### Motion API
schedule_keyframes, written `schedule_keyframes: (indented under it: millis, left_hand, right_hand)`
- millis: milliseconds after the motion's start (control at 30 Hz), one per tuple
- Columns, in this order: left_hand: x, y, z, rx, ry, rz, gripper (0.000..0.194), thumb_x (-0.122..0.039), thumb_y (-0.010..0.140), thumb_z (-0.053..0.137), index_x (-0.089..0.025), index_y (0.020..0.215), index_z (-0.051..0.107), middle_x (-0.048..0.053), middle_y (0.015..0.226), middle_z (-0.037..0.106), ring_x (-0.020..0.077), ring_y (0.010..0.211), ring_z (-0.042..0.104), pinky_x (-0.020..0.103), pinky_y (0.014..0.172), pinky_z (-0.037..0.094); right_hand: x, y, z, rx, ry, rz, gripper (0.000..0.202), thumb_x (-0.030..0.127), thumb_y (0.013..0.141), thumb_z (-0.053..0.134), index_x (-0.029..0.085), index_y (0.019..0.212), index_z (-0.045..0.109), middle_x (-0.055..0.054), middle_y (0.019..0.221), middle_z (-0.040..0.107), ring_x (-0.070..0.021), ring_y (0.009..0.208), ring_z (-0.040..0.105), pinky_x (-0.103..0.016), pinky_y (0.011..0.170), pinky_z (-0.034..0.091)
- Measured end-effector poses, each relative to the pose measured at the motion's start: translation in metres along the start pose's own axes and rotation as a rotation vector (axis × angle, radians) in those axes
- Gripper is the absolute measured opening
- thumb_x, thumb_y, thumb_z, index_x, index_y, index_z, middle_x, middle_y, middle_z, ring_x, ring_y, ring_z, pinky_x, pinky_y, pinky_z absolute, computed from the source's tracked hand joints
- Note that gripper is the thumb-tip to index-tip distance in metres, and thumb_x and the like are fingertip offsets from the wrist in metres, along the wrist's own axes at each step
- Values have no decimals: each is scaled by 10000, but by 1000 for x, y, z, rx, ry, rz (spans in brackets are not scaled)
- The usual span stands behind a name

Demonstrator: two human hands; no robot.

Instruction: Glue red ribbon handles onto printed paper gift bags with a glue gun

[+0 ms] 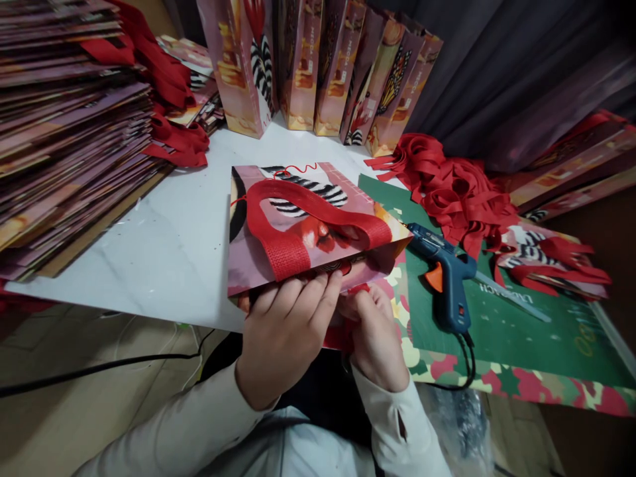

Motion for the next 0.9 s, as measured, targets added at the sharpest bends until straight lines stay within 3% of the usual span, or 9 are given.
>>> schedule_keyframes:
  millis: [267,600,767,900]
  left_hand:
    - [2,0,-1,10,-5,-8,307,-146,950,493,-186,1196,673,15,983,739,170,778,577,341,650,370]
    - [2,4,-3,55,-3,-1,325,-137,944,472,-183,1202,663,28,954,734,178,722,552,348,609,374]
    - [2,5,-2,57,1,1,327,-137,935,490,-180,1214,654,34,948,729,179,716,545,346,594,373]
    - [3,4,-2,60,-12,3,329,-127,926,495,-174,1205,664,35,936,725,192,722,538,353,586,368]
  right_hand:
    - [2,-4,-13,4,-17,35,258,302,713,682,211,604,466,78,548,350,-92,542,309,-224,533,311]
    - [5,1,-4,20,-88,5,239,286,696,685,201,573,498,94,498,305,-70,486,204,-216,456,220]
    - [4,1,-4,1,-100,-4,274,324,707,675,205,572,468,88,507,332,-70,488,219,-217,456,224]
    - [8,-1,-12,56,-191,-16,310,388,772,687,204,626,485,82,534,380,-77,499,286,-214,477,264]
Point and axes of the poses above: each hand's wrist, its own y-axis towards the middle knuckle, its own z-axis out of the palm, x = y × z, the point moved 2 cm from there along y, towards the middle knuckle
